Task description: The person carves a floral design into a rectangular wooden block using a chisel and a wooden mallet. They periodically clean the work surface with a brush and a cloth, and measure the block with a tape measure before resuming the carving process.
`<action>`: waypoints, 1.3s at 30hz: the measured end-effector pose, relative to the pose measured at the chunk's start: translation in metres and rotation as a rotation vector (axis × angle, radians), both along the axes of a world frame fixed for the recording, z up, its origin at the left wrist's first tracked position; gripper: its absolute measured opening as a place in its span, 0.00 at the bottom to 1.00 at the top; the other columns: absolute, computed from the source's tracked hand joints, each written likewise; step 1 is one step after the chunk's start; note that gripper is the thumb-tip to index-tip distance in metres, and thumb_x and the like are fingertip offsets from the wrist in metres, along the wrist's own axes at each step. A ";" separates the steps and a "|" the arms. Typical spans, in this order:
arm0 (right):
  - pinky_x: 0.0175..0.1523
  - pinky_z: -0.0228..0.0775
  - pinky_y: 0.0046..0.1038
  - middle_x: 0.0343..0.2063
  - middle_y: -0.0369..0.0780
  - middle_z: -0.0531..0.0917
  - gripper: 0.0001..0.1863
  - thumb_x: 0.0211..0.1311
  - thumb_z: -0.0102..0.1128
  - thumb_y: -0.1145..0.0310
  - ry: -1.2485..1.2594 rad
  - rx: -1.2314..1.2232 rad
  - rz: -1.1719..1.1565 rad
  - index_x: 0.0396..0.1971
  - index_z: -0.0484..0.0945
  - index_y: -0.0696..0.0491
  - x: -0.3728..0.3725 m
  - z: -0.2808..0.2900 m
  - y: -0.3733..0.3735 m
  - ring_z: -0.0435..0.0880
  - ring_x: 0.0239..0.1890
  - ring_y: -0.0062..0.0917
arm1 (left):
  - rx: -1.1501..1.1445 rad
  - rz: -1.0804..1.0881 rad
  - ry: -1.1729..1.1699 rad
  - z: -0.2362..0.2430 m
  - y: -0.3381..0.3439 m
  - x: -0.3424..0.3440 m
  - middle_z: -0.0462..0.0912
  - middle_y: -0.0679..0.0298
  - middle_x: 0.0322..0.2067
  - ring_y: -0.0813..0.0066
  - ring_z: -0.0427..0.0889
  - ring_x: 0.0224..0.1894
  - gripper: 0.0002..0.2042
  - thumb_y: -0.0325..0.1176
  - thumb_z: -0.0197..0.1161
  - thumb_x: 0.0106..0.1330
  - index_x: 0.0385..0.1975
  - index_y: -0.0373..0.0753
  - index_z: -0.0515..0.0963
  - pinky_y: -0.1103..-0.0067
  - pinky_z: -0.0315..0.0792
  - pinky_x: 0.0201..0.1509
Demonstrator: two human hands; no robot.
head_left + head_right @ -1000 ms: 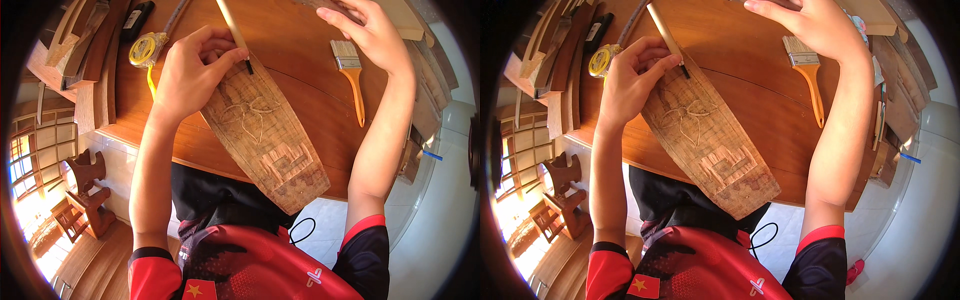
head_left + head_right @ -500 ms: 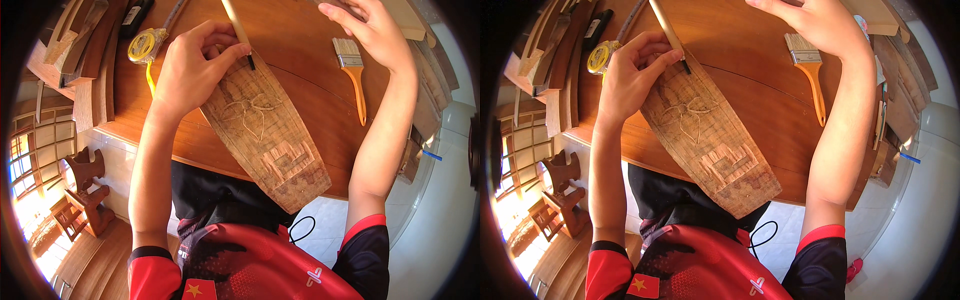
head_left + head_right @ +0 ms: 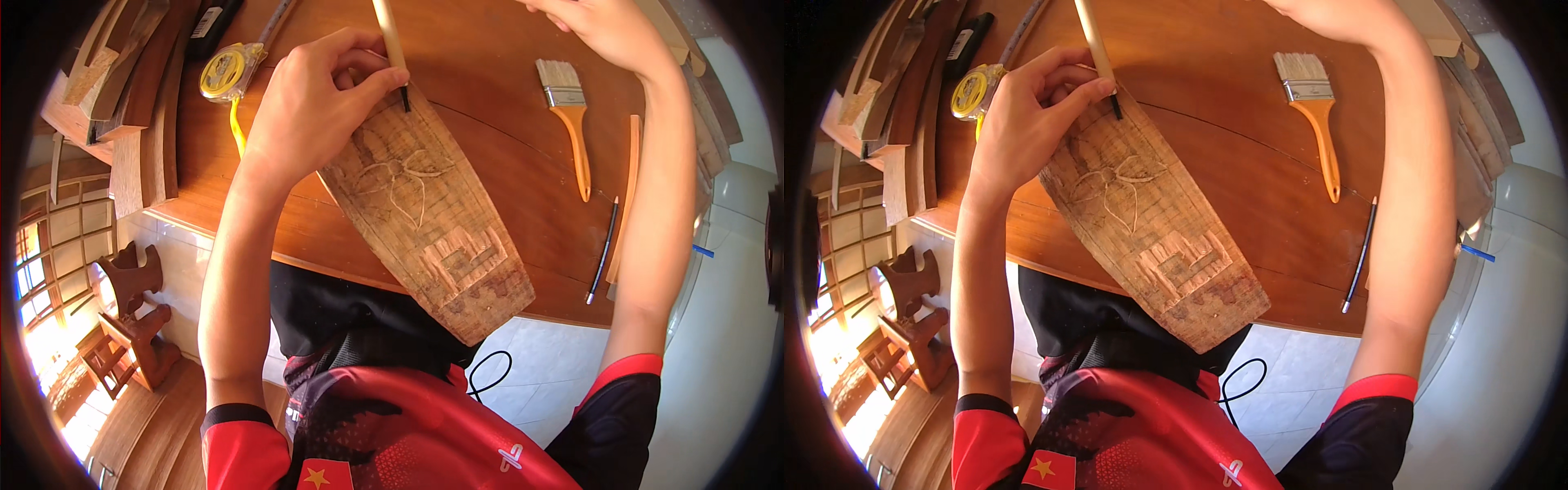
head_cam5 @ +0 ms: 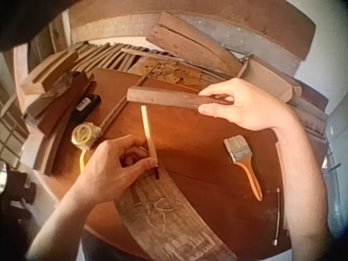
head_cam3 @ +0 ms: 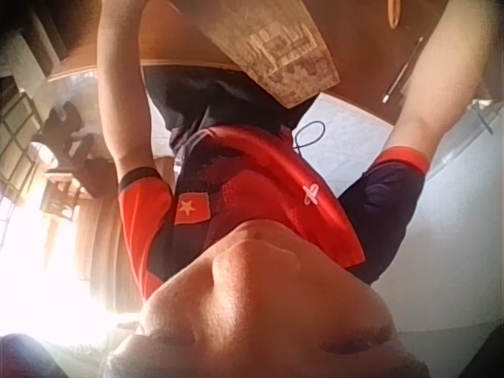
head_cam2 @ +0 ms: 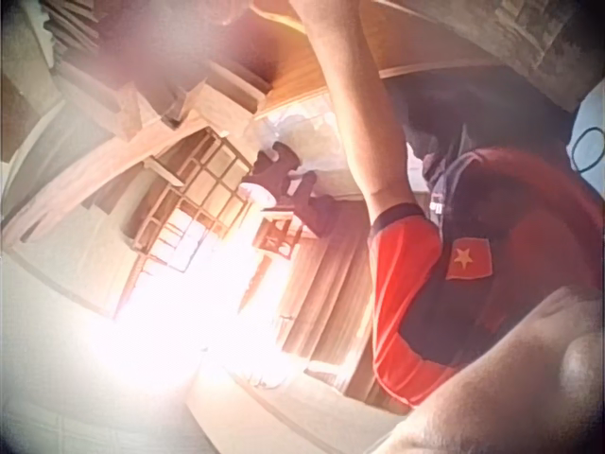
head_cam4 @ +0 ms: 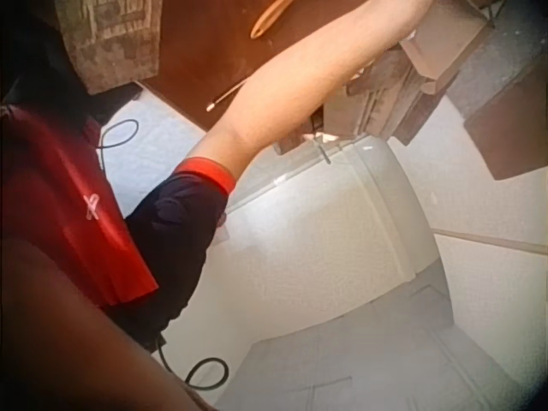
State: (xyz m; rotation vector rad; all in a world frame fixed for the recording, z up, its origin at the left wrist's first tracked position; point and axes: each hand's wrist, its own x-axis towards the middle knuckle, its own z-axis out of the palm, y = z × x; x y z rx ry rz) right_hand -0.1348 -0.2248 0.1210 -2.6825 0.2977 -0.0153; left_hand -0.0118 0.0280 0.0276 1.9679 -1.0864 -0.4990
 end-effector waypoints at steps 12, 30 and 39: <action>0.32 0.70 0.24 0.31 0.37 0.84 0.23 0.76 0.61 0.56 0.114 -0.004 -0.149 0.57 0.81 0.60 0.009 0.008 0.000 0.74 0.25 0.18 | -0.057 -0.005 0.008 -0.006 -0.003 0.001 0.90 0.67 0.35 0.89 0.77 0.31 0.20 0.37 0.69 0.69 0.55 0.30 0.81 0.84 0.74 0.41; 0.29 0.66 0.24 0.27 0.36 0.82 0.23 0.75 0.62 0.57 0.163 -0.113 -0.126 0.57 0.81 0.59 0.009 0.031 0.021 0.73 0.22 0.17 | -0.042 -0.005 0.041 -0.004 0.000 -0.003 0.90 0.69 0.36 0.89 0.80 0.34 0.19 0.37 0.69 0.68 0.55 0.33 0.82 0.84 0.75 0.44; 0.28 0.65 0.23 0.25 0.36 0.81 0.23 0.74 0.62 0.58 0.061 -0.111 -0.065 0.57 0.81 0.61 0.006 0.034 0.031 0.71 0.22 0.16 | -0.097 0.013 -0.003 -0.010 0.000 -0.003 0.90 0.68 0.36 0.88 0.80 0.34 0.20 0.38 0.70 0.68 0.54 0.32 0.82 0.84 0.75 0.44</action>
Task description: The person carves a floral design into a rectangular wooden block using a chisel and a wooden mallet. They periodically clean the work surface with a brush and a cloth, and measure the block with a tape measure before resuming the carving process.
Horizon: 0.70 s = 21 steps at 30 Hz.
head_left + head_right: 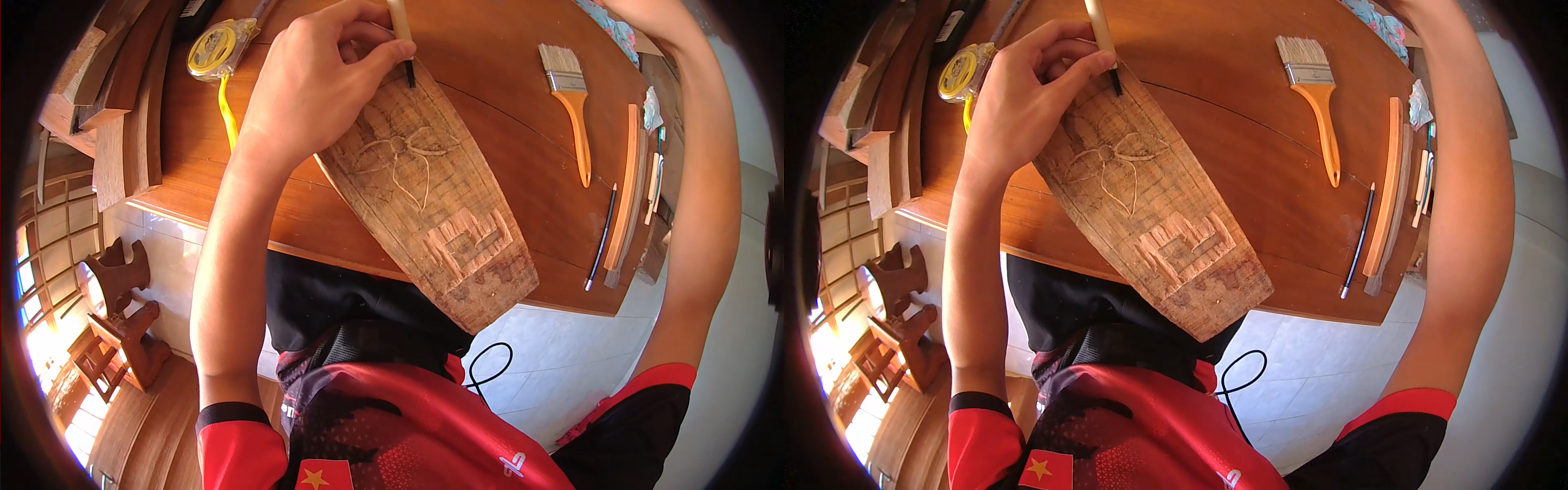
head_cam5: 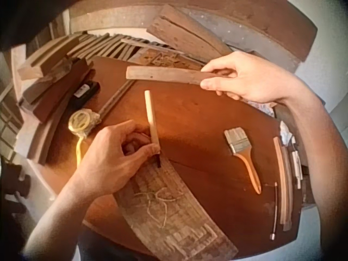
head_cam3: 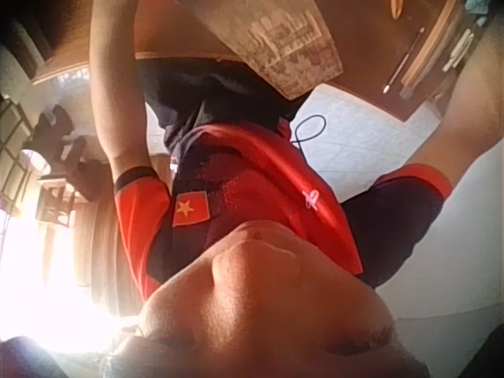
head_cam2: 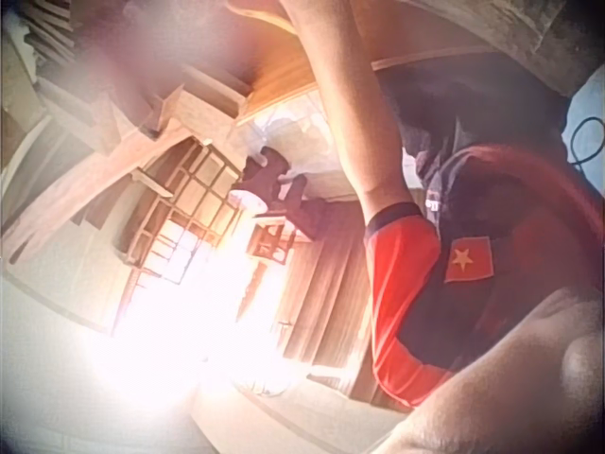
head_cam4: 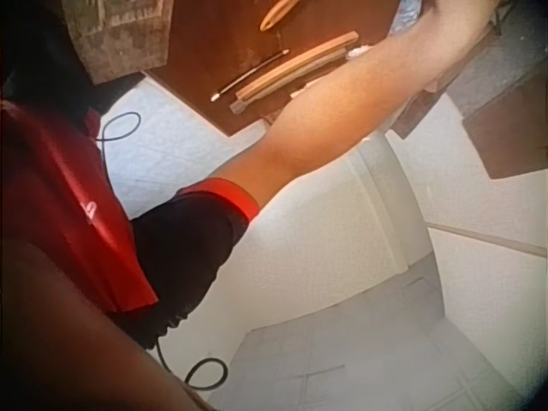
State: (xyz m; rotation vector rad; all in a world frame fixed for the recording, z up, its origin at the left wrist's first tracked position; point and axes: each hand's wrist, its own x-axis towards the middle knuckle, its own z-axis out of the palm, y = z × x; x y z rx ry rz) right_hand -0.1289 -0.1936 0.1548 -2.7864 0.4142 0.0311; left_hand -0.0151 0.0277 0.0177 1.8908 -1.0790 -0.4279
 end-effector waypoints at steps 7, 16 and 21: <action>0.29 0.65 0.22 0.25 0.35 0.80 0.22 0.74 0.62 0.58 0.024 -0.014 0.019 0.56 0.81 0.61 -0.003 0.000 -0.001 0.71 0.22 0.15 | 0.036 -0.009 -0.005 0.002 0.000 0.002 0.91 0.69 0.37 0.88 0.81 0.35 0.20 0.40 0.69 0.69 0.55 0.34 0.82 0.83 0.75 0.46; 0.30 0.67 0.22 0.27 0.36 0.82 0.22 0.75 0.61 0.58 -0.059 -0.155 0.016 0.55 0.81 0.61 -0.008 -0.008 0.006 0.73 0.22 0.16 | 0.045 -0.009 -0.041 0.002 0.001 0.003 0.91 0.69 0.37 0.87 0.82 0.36 0.19 0.40 0.69 0.68 0.55 0.36 0.83 0.82 0.75 0.46; 0.31 0.67 0.22 0.27 0.35 0.82 0.21 0.75 0.62 0.59 -0.012 -0.085 0.005 0.53 0.81 0.62 -0.005 -0.003 0.004 0.73 0.22 0.16 | 0.049 -0.001 -0.088 0.003 0.000 0.002 0.91 0.68 0.37 0.87 0.81 0.35 0.19 0.40 0.69 0.68 0.54 0.36 0.83 0.83 0.75 0.45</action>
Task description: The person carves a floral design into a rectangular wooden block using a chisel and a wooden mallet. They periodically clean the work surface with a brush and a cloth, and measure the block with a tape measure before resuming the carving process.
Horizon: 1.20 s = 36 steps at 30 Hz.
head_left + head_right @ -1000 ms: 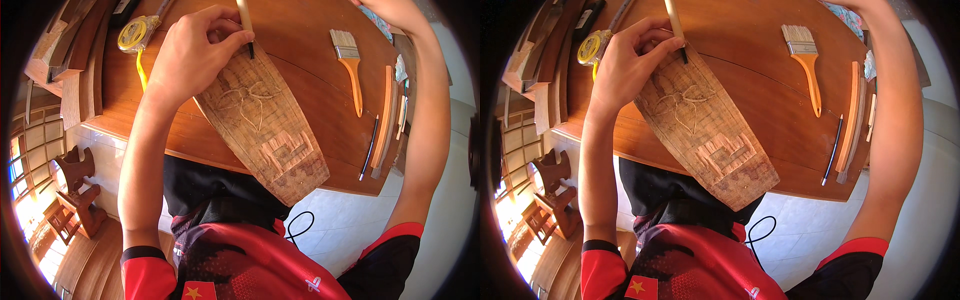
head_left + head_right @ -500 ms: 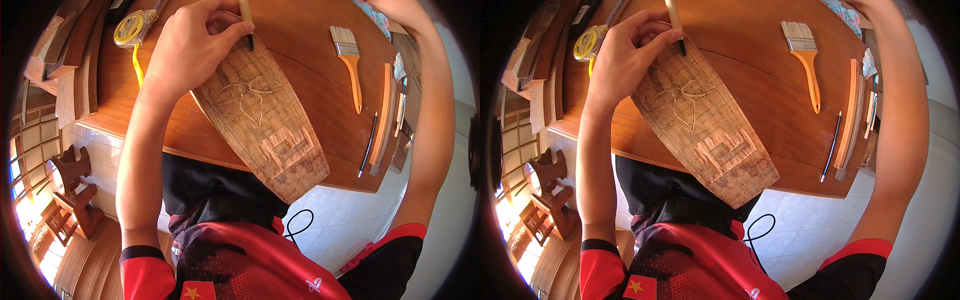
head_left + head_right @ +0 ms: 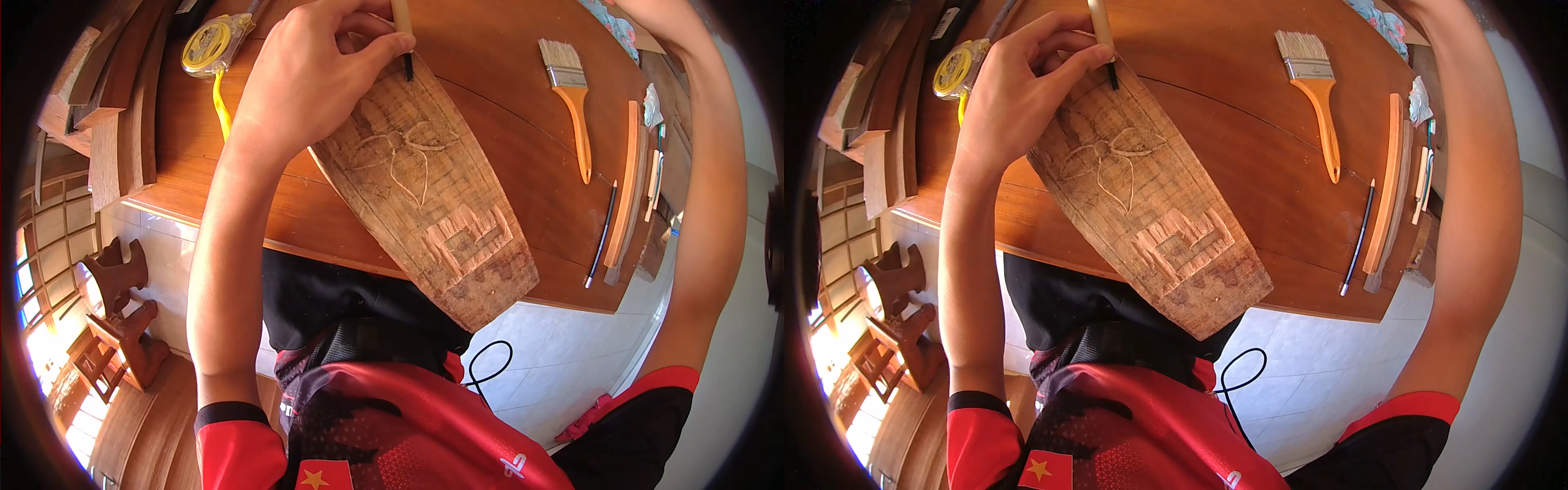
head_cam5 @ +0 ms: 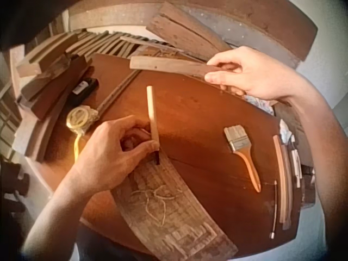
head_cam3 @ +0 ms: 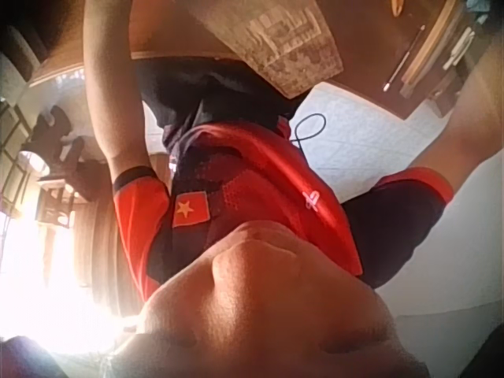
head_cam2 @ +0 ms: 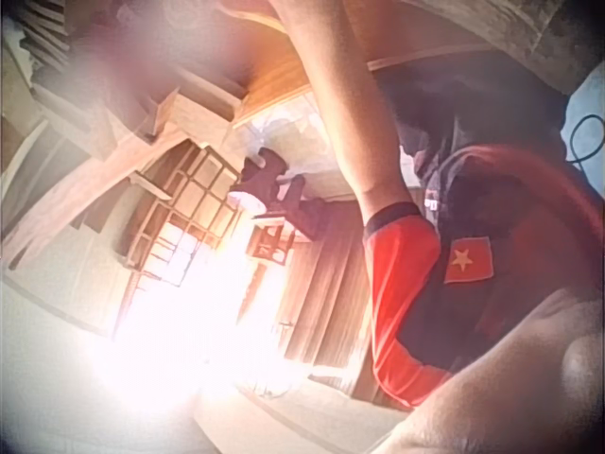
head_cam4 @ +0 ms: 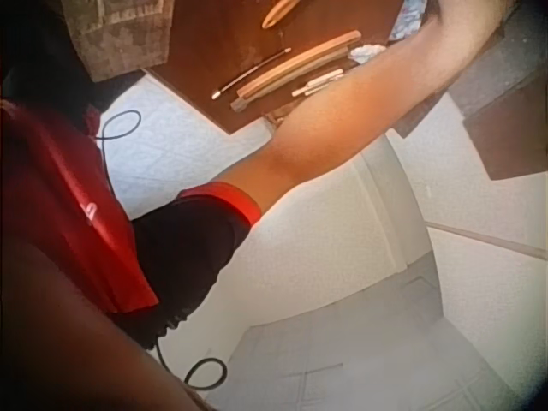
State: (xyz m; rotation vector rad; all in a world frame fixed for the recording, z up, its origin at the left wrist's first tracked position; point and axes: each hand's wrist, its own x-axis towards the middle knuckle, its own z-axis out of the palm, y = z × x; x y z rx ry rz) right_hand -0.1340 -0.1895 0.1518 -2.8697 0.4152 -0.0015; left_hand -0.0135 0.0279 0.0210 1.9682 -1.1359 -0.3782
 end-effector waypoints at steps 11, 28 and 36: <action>0.29 0.65 0.23 0.25 0.35 0.81 0.20 0.74 0.62 0.58 0.026 -0.056 -0.031 0.51 0.82 0.61 0.002 0.000 0.002 0.72 0.21 0.16 | -0.026 -0.012 -0.001 -0.004 0.001 0.001 0.90 0.68 0.36 0.87 0.80 0.33 0.19 0.39 0.69 0.68 0.53 0.34 0.83 0.82 0.76 0.44; 0.29 0.65 0.24 0.22 0.35 0.79 0.20 0.75 0.61 0.58 0.047 -0.011 0.012 0.51 0.83 0.62 0.011 0.008 -0.002 0.72 0.21 0.16 | -0.049 0.009 -0.006 -0.005 0.002 -0.003 0.88 0.69 0.34 0.87 0.70 0.27 0.18 0.39 0.71 0.66 0.51 0.34 0.84 0.82 0.70 0.35; 0.30 0.65 0.22 0.21 0.34 0.80 0.19 0.75 0.62 0.58 0.083 -0.128 0.123 0.49 0.84 0.61 0.009 0.011 -0.002 0.72 0.21 0.15 | 0.031 0.011 -0.020 0.003 -0.001 -0.003 0.82 0.71 0.29 0.84 0.70 0.27 0.17 0.40 0.70 0.66 0.47 0.33 0.84 0.80 0.69 0.34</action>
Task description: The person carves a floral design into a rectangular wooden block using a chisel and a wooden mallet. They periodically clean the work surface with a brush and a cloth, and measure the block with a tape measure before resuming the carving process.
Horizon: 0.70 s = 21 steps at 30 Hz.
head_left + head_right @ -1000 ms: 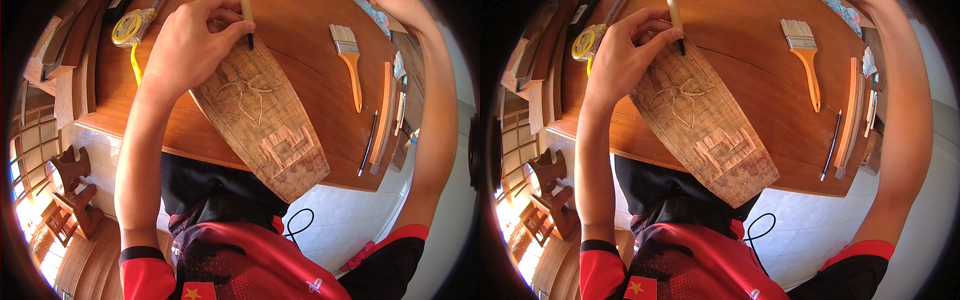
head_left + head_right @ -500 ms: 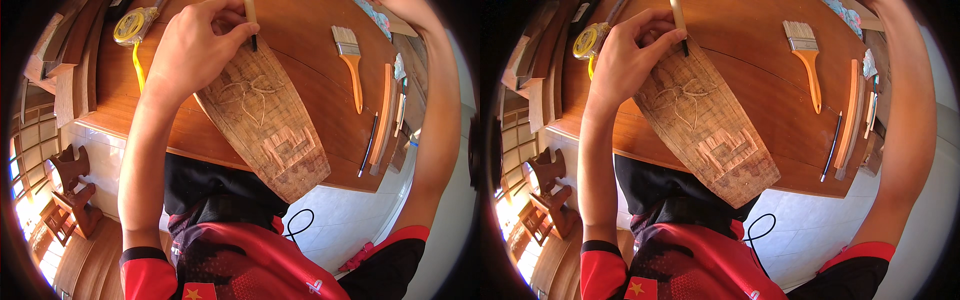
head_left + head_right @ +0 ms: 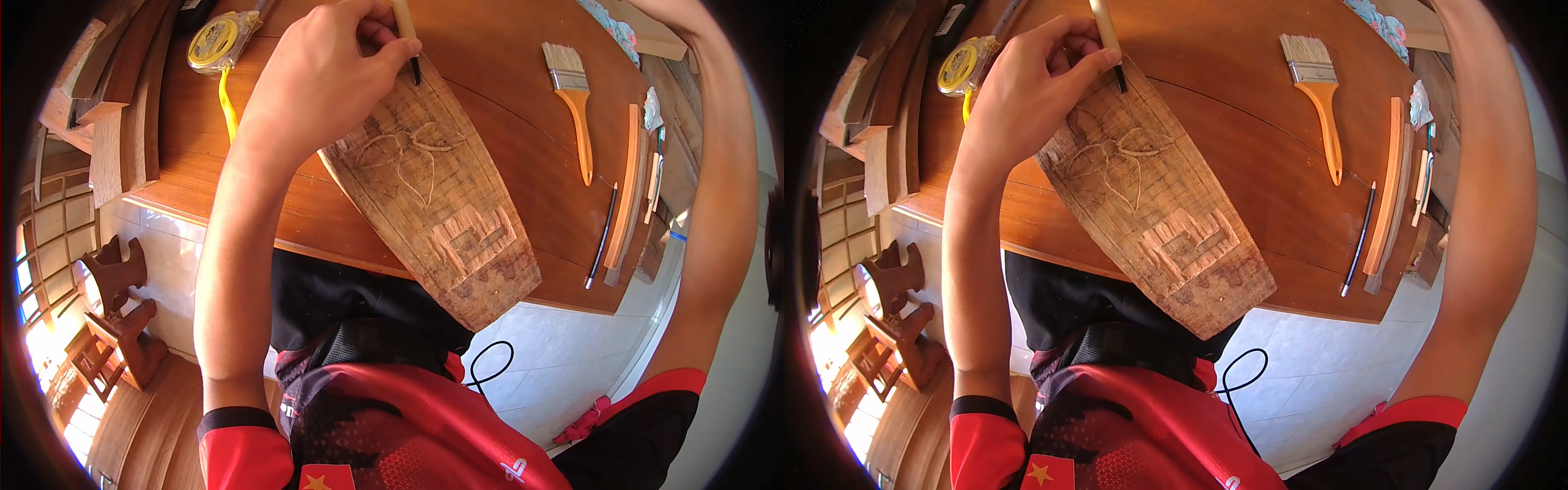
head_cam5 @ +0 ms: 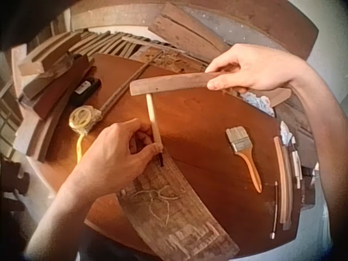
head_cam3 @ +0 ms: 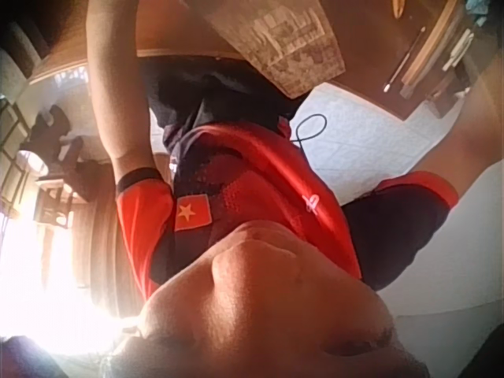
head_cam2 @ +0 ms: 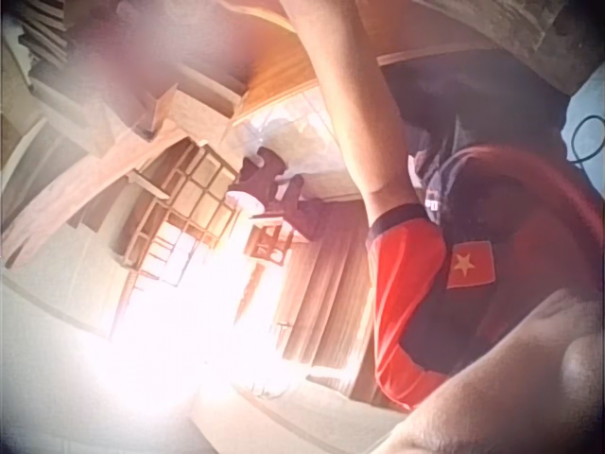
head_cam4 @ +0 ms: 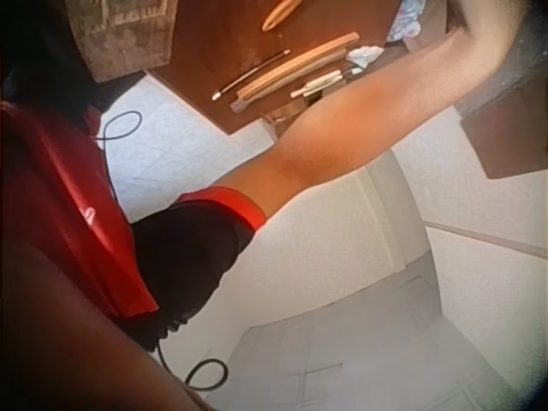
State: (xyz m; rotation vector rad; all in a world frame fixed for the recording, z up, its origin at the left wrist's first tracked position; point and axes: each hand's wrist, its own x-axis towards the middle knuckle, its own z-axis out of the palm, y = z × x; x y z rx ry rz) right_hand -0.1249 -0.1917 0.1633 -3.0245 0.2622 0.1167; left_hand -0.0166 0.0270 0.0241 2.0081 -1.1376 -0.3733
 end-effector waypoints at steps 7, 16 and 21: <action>0.31 0.67 0.21 0.21 0.33 0.80 0.19 0.75 0.62 0.58 0.086 0.149 -0.134 0.48 0.85 0.59 0.014 0.003 -0.009 0.71 0.20 0.13 | 0.051 0.020 0.009 0.004 0.002 0.000 0.81 0.70 0.28 0.82 0.71 0.28 0.17 0.41 0.71 0.66 0.46 0.33 0.84 0.79 0.70 0.34; 0.28 0.65 0.22 0.19 0.32 0.79 0.19 0.75 0.62 0.57 0.167 0.098 -0.218 0.50 0.85 0.59 0.022 0.005 -0.012 0.71 0.19 0.14 | 0.015 0.021 -0.004 -0.001 0.000 -0.001 0.78 0.71 0.26 0.83 0.69 0.26 0.17 0.41 0.70 0.66 0.44 0.33 0.84 0.79 0.68 0.33; 0.28 0.65 0.23 0.18 0.31 0.77 0.20 0.75 0.61 0.56 0.046 0.097 -0.276 0.50 0.85 0.60 0.022 0.004 0.010 0.70 0.19 0.13 | 0.035 0.019 -0.007 0.000 0.000 -0.001 0.77 0.71 0.25 0.83 0.69 0.26 0.17 0.42 0.70 0.66 0.44 0.34 0.84 0.79 0.68 0.33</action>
